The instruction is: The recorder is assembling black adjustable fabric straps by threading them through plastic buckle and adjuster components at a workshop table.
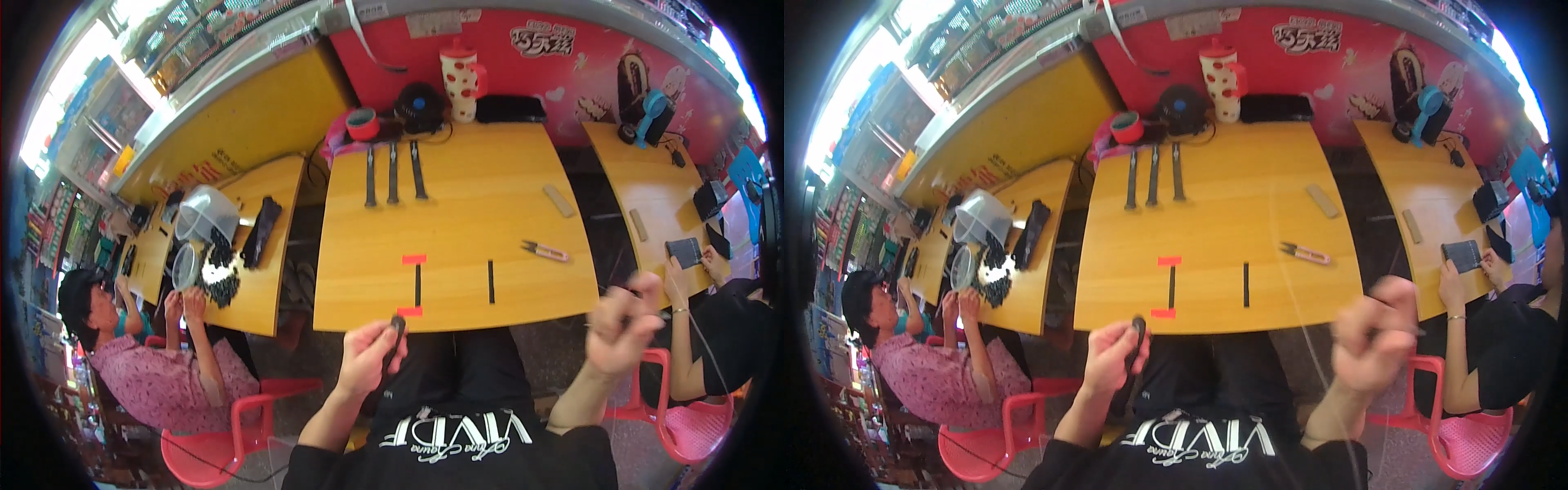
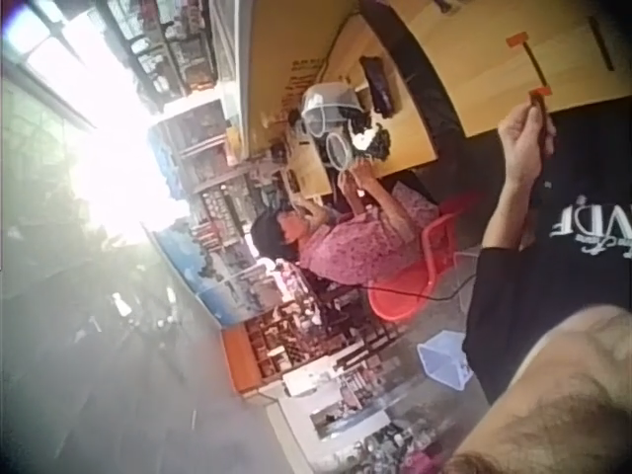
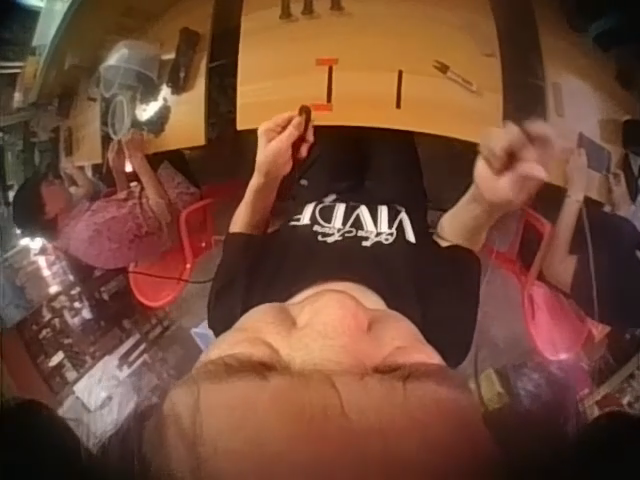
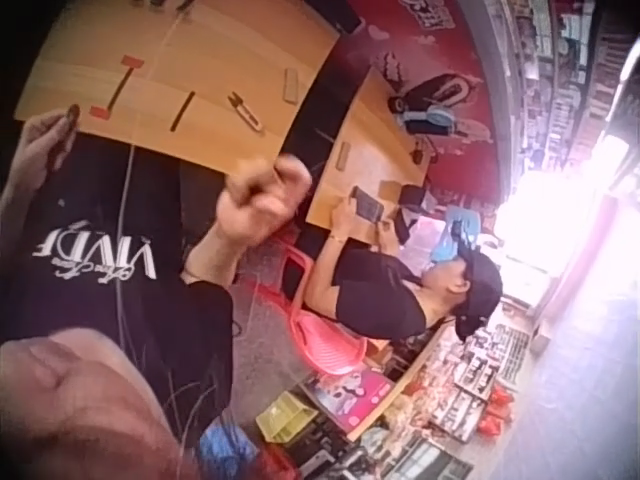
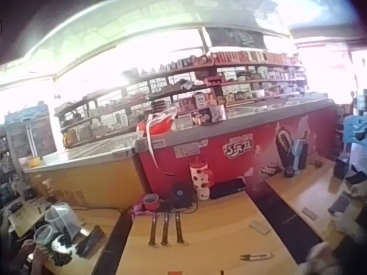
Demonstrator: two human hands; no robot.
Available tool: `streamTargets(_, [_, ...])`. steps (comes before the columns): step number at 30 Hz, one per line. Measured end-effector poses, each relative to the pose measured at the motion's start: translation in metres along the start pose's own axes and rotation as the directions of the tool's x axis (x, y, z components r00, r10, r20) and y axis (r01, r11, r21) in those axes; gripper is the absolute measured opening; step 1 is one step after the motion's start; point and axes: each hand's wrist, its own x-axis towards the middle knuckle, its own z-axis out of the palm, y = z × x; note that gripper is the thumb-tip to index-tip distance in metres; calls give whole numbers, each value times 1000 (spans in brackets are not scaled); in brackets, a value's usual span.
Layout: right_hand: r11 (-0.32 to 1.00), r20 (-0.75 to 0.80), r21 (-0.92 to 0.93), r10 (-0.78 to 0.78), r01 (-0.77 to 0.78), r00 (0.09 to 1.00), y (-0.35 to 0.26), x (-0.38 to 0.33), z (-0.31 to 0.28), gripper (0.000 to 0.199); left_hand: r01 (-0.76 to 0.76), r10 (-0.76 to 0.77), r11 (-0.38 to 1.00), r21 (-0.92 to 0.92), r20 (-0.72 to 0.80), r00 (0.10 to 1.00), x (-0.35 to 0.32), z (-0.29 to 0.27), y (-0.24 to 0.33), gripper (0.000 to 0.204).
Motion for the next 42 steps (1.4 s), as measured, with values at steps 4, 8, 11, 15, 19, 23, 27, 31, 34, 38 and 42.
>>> streamTargets(4, [672,56,-627,544,-394,837,46,-28,34,13,-131,135,980,-147,18,991,18,38,6,21])
streamTargets(8, [584,125,-797,409,-155,904,83,-42,42,15,-111,116,981,-159,28,993,22,37,-3,22])
streamTargets(11, [501,139,-864,308,-36,941,83,-39,44,15,-117,126,974,-193,37,991,22,41,-5,22])
streamTargets(15, [396,226,-909,200,132,953,82,-33,43,12,-98,112,969,-228,48,993,22,45,-8,21])
streamTargets(19, [303,284,-924,130,235,950,85,-31,41,13,-80,98,969,-235,63,993,23,44,-8,21])
streamTargets(23, [266,299,-930,140,255,944,83,-33,39,16,-66,84,970,-235,68,994,24,45,-7,21])
streamTargets(27, [146,415,-907,156,394,896,80,-31,39,22,-123,130,988,-97,64,989,23,44,-10,19])
streamTargets(31, [327,404,-879,127,346,906,87,-29,31,12,-275,266,940,203,69,962,23,47,-11,17])
streamTargets(34, [541,158,-839,351,-62,923,78,-26,36,9,-283,279,931,232,51,959,22,47,-16,18])
streamTargets(38, [626,106,-760,382,-173,918,96,-29,22,24,-85,121,974,-209,165,979,27,49,-12,20])
streamTargets(42, [658,152,-747,310,-97,939,107,-32,13,26,117,-12,915,-386,265,964,31,45,-13,24])
